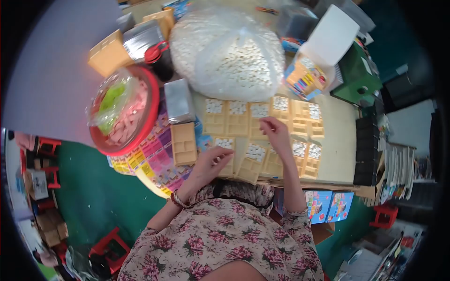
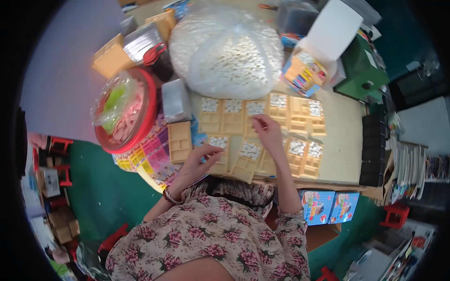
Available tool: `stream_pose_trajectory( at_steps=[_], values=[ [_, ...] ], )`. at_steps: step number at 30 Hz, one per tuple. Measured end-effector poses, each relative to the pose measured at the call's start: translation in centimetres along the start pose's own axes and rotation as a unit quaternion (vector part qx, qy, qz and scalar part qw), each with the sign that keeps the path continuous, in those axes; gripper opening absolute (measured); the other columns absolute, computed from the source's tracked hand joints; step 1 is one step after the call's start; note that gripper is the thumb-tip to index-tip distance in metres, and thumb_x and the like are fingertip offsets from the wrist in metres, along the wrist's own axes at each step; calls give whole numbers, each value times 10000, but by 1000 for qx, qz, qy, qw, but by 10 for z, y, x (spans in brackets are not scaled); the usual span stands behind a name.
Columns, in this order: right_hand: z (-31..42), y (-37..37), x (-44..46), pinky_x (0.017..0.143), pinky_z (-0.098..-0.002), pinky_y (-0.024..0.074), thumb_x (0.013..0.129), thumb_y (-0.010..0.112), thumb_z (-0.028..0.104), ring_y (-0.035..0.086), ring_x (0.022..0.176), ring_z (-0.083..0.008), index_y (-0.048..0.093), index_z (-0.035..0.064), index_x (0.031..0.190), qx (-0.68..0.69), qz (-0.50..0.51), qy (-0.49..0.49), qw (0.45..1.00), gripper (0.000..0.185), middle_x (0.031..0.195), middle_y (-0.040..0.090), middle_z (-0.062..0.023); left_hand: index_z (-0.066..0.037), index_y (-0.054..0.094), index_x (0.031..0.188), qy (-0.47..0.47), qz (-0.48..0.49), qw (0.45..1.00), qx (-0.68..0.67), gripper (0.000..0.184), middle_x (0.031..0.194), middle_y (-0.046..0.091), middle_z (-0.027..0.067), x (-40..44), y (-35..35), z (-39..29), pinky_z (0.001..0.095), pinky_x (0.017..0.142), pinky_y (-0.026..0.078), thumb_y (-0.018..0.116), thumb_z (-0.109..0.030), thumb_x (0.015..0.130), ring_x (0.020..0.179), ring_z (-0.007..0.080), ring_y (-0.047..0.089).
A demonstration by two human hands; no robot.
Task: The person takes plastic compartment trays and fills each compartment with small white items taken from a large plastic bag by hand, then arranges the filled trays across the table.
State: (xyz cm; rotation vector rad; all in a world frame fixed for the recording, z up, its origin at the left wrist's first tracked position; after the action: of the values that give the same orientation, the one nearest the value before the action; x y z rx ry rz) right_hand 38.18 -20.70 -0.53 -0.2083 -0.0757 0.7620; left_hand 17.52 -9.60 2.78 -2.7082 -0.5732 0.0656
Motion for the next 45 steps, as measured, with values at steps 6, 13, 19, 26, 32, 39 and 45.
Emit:
stream_pose_trajectory(
  at_steps=[6, 13, 19, 26, 32, 39, 45],
  values=[
    [38, 132, -1, 595, -237, 458, 848, 590, 114, 568, 659, -83, 640, 2, 963, -65, 199, -50, 977, 167, 748, 637, -45, -34, 621, 1003, -133, -319, 938, 40, 171, 813, 593, 27, -66, -100, 54, 235, 601, 433, 589, -109, 853, 701, 116, 543],
    [31, 187, 7, 646, -386, 480, 818, 571, 215, 621, 721, -291, 627, 32, 870, -248, 203, -43, 946, 199, 755, 637, -146, -39, 526, 1176, -150, -290, 944, 40, 351, 1023, 552, 45, -75, -107, 85, 228, 639, 446, 612, -141, 851, 810, 107, 552],
    [41, 184, 19, 632, -396, 475, 816, 570, 239, 620, 701, -300, 617, 42, 845, -232, 161, -16, 959, 204, 730, 636, -133, -26, 446, 1264, -150, -263, 948, 94, 450, 1080, 545, 88, -64, -105, 101, 251, 692, 471, 603, -128, 855, 864, 146, 565],
    [33, 195, 29, 685, -456, 486, 814, 565, 268, 624, 774, -347, 612, 23, 895, -354, 213, -12, 911, 262, 799, 637, -190, -9, 385, 1308, -160, -179, 971, -12, 539, 1077, 490, 151, -58, -87, 120, 312, 768, 473, 606, -140, 834, 922, 230, 558],
    [16, 200, 3, 704, -422, 484, 815, 569, 316, 619, 784, -343, 634, 52, 887, -343, 196, 22, 918, 281, 809, 647, -162, -1, 426, 1281, -177, -202, 963, 23, 508, 1069, 491, 144, -64, -88, 118, 302, 749, 490, 612, -135, 829, 859, 215, 575],
    [16, 184, 9, 659, -392, 484, 801, 595, 321, 625, 750, -309, 635, 41, 863, -251, 175, 46, 951, 290, 733, 640, -141, -22, 447, 1284, -146, -216, 964, 45, 484, 941, 557, 87, -64, -88, 116, 261, 655, 494, 610, -118, 838, 774, 145, 591],
    [27, 188, 8, 708, -424, 488, 776, 587, 301, 625, 776, -331, 653, 39, 829, -340, 284, 10, 896, 275, 771, 649, -157, -11, 428, 1296, -180, -201, 963, 26, 506, 973, 566, 91, -65, -87, 114, 254, 660, 482, 613, -117, 837, 772, 135, 581]
  ],
)
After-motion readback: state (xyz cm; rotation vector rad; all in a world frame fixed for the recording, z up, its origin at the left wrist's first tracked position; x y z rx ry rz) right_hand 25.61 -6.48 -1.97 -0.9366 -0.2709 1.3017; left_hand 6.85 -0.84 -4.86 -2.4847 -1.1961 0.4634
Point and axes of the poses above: each hand's wrist, its own x-axis towards the middle knuckle, its own y-axis out of the palm, z = x × y, the point moved 5 cm from there along x, towards the middle knuckle
